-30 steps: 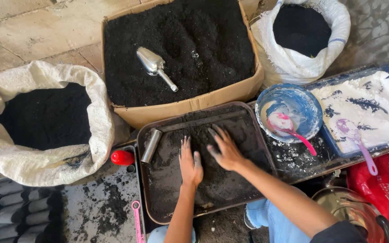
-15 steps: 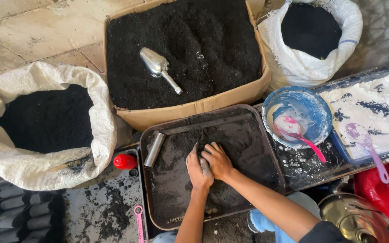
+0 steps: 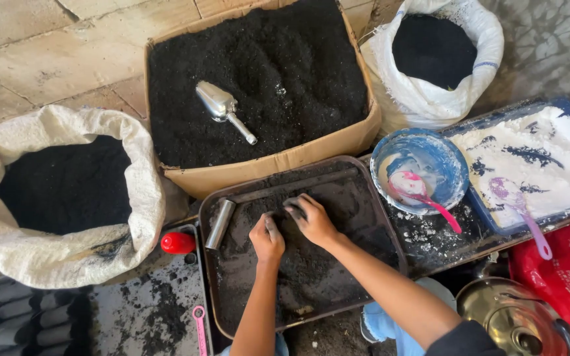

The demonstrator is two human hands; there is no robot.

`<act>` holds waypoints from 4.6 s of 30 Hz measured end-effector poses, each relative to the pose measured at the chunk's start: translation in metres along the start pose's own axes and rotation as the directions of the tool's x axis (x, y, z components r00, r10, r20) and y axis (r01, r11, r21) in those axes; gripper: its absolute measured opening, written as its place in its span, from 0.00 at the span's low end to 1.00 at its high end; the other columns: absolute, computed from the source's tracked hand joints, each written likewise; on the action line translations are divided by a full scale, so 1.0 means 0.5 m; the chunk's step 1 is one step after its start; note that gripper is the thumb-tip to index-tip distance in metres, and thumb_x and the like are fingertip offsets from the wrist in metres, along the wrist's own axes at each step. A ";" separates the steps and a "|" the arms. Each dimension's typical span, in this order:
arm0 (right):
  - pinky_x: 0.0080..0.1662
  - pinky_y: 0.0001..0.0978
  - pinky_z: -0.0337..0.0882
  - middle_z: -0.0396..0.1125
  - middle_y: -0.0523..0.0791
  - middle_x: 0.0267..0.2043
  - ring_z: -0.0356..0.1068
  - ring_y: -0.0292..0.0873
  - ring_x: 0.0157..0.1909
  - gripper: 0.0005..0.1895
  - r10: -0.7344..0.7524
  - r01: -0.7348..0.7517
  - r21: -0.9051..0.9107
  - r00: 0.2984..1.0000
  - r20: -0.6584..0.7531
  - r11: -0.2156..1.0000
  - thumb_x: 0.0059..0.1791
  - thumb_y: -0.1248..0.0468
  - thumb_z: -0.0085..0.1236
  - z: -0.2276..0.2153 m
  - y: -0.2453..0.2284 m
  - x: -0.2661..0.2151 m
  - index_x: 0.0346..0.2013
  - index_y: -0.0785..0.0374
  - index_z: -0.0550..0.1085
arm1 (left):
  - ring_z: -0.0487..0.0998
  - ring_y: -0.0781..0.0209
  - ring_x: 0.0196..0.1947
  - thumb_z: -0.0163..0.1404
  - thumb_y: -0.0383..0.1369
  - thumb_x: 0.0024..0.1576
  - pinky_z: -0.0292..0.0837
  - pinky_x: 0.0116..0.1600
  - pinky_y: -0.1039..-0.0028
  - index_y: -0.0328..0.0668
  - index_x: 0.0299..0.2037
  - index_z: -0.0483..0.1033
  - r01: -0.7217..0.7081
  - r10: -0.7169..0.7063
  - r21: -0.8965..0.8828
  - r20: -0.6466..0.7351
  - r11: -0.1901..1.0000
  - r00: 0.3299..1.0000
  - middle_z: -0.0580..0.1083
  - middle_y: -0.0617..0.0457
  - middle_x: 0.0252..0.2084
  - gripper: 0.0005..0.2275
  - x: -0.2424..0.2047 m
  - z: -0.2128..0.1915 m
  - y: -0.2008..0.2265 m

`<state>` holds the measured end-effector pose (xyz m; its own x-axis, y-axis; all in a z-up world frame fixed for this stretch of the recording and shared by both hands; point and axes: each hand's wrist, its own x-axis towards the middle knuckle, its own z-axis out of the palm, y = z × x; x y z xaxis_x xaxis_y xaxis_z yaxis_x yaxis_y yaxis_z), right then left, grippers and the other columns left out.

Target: Manually producing small cylindrical briquettes by filling a metal mold with black powder, compressing it with a rod, and extruding the finished product.

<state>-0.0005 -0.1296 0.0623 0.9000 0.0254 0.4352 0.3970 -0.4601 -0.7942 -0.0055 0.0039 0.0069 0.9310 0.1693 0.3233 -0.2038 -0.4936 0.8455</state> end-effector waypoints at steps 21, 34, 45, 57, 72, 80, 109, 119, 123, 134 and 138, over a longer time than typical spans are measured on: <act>0.49 0.61 0.58 0.62 0.45 0.46 0.57 0.59 0.55 0.16 0.008 0.250 -0.578 0.914 0.406 0.777 0.36 0.62 0.52 0.080 0.046 -0.033 0.39 0.54 0.72 | 0.45 0.39 0.62 0.16 0.53 0.51 0.47 0.62 0.50 0.49 0.64 0.33 0.465 -0.288 -0.214 0.549 0.859 0.785 0.43 0.37 0.64 0.31 -0.013 -0.145 0.211; 0.54 0.58 0.53 0.52 0.48 0.58 0.44 0.55 0.63 0.27 0.238 0.082 -0.451 0.759 0.606 0.889 0.32 0.64 0.59 -0.117 -0.087 -0.079 0.46 0.60 0.67 | 0.44 0.43 0.64 0.24 0.39 0.57 0.40 0.61 0.46 0.48 0.61 0.51 0.184 -0.189 0.054 0.449 0.981 0.873 0.48 0.45 0.64 0.21 -0.058 -0.181 0.170; 0.54 0.73 0.36 0.18 0.62 0.64 0.21 0.71 0.63 0.57 0.507 -0.248 -0.476 0.661 0.553 0.844 0.34 0.40 0.55 -0.162 -0.100 -0.061 0.64 0.51 0.32 | 0.33 0.45 0.66 0.30 0.45 0.54 0.38 0.61 0.46 0.44 0.64 0.35 0.067 -0.356 0.533 0.461 0.843 0.813 0.35 0.44 0.67 0.29 -0.051 -0.140 0.142; 0.55 0.55 0.53 0.40 0.52 0.63 0.41 0.59 0.62 0.40 0.329 0.010 -0.546 0.789 0.519 0.838 0.36 0.66 0.50 0.015 -0.031 -0.038 0.61 0.55 0.49 | 0.48 0.46 0.63 0.30 0.32 0.52 0.45 0.58 0.41 0.42 0.61 0.49 0.134 -0.165 0.109 0.365 0.985 0.916 0.51 0.45 0.62 0.23 -0.003 -0.063 0.147; 0.42 0.47 0.65 0.65 0.47 0.31 0.64 0.54 0.40 0.13 0.036 0.009 -0.177 0.967 0.252 0.984 0.32 0.71 0.53 0.050 0.061 -0.038 0.30 0.59 0.68 | 0.66 0.53 0.21 0.28 0.31 0.58 0.64 0.31 0.68 0.45 0.24 0.67 0.123 -0.122 -0.037 0.024 0.992 0.992 0.64 0.53 0.20 0.15 -0.022 0.004 0.007; 0.55 0.65 0.46 0.47 0.49 0.60 0.39 0.57 0.64 0.21 0.397 -0.132 -0.440 0.703 0.590 0.888 0.43 0.65 0.47 -0.123 -0.175 -0.052 0.50 0.61 0.62 | 0.70 0.52 0.34 0.37 0.33 0.59 0.66 0.40 0.66 0.41 0.33 0.68 0.206 -0.194 -0.033 0.213 0.978 0.958 0.68 0.48 0.29 0.08 -0.028 -0.077 0.124; 0.48 0.64 0.59 0.54 0.53 0.50 0.50 0.56 0.56 0.20 0.266 0.124 -0.692 0.864 0.428 0.711 0.38 0.72 0.49 -0.087 0.084 -0.037 0.45 0.69 0.66 | 0.48 0.44 0.63 0.42 0.38 0.51 0.48 0.61 0.58 0.46 0.58 0.54 -0.166 0.075 0.449 0.213 0.878 0.974 0.48 0.41 0.63 0.23 -0.072 -0.096 0.112; 0.49 0.67 0.54 0.53 0.50 0.50 0.47 0.56 0.57 0.18 0.358 0.011 -0.629 0.814 0.457 0.777 0.40 0.71 0.47 -0.098 0.069 -0.002 0.45 0.66 0.66 | 0.43 0.49 0.65 0.35 0.39 0.55 0.52 0.58 0.51 0.50 0.62 0.46 -0.043 -0.142 0.494 0.330 0.868 0.933 0.42 0.46 0.66 0.24 -0.057 -0.104 0.138; 0.49 0.66 0.55 0.55 0.51 0.49 0.48 0.55 0.57 0.16 0.274 0.075 -0.604 0.842 0.465 0.793 0.39 0.72 0.46 -0.103 0.075 0.041 0.43 0.67 0.67 | 0.44 0.51 0.65 0.33 0.40 0.55 0.53 0.58 0.51 0.51 0.62 0.47 -0.043 -0.159 0.507 0.349 0.861 0.924 0.43 0.48 0.66 0.23 -0.061 -0.104 0.137; 0.52 0.65 0.54 0.58 0.49 0.47 0.53 0.55 0.55 0.12 0.308 -0.003 -0.538 0.823 0.477 0.843 0.42 0.71 0.45 -0.105 0.079 0.102 0.39 0.62 0.71 | 0.46 0.52 0.64 0.33 0.41 0.54 0.54 0.57 0.50 0.49 0.61 0.47 -0.055 -0.173 0.537 0.365 0.842 0.915 0.44 0.48 0.65 0.24 -0.063 -0.102 0.134; 0.50 0.62 0.58 0.59 0.47 0.47 0.55 0.53 0.53 0.12 0.237 0.105 -0.528 0.809 0.538 0.843 0.43 0.71 0.43 -0.107 0.083 0.076 0.38 0.60 0.71 | 0.46 0.52 0.64 0.33 0.41 0.55 0.52 0.58 0.49 0.51 0.61 0.47 -0.038 -0.174 0.512 0.359 0.858 0.917 0.44 0.49 0.65 0.23 -0.063 -0.102 0.135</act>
<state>0.0406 -0.1952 0.0689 0.9189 0.3892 -0.0650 0.3334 -0.8539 -0.3995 -0.0642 0.0089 0.0755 0.9979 -0.0655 -0.0032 -0.0552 -0.8666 0.4959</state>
